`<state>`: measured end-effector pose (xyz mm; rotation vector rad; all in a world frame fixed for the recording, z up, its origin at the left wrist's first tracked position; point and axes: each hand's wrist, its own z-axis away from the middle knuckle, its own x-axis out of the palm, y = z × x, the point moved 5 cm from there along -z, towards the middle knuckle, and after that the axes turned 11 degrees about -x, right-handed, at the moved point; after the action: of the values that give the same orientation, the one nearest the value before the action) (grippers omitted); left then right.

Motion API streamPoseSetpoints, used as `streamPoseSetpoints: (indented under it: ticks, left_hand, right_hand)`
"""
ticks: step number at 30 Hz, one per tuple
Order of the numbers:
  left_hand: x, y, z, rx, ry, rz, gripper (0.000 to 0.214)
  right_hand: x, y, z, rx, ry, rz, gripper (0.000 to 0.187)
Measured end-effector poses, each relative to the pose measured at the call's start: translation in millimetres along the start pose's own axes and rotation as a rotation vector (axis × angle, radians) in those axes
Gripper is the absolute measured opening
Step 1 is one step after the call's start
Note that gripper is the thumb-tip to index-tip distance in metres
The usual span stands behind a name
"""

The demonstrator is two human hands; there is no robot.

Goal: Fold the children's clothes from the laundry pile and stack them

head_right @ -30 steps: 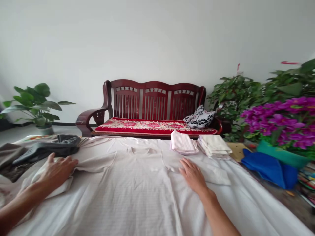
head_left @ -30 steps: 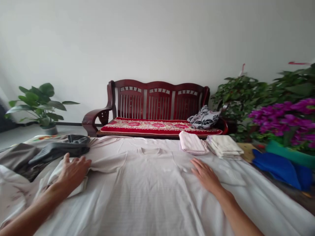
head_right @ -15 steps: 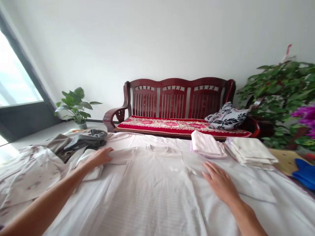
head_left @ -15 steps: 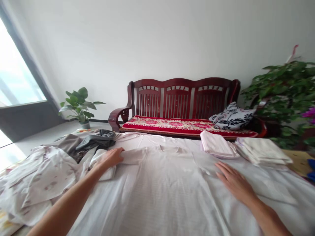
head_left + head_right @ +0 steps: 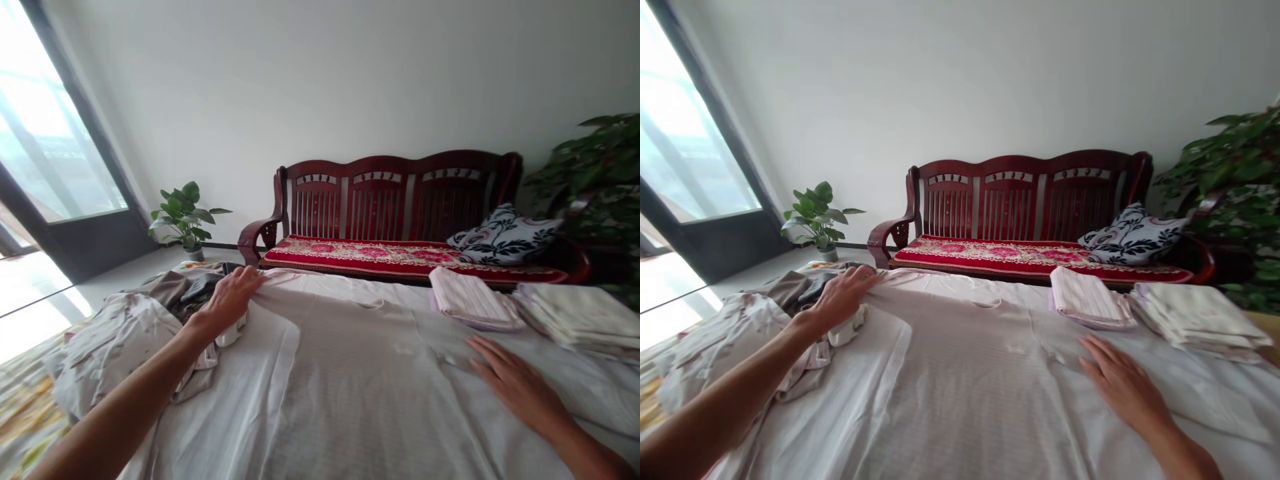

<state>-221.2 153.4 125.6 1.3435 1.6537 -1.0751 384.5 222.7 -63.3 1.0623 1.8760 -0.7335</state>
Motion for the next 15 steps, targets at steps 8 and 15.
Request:
streamPoseSetpoints:
  ticks: [8,15]
  left_hand:
    - [63.9,-15.5,19.8,0.021,-0.387,-0.007,0.063]
    - [63.5,-50.7,-5.1,-0.198,-0.520,0.271,0.044]
  right_hand:
    - [2.4,-0.2,1.5,-0.028,-0.029,0.010,0.059]
    - [-0.9,-4.9,0.7,-0.020,-0.023,0.032,0.059]
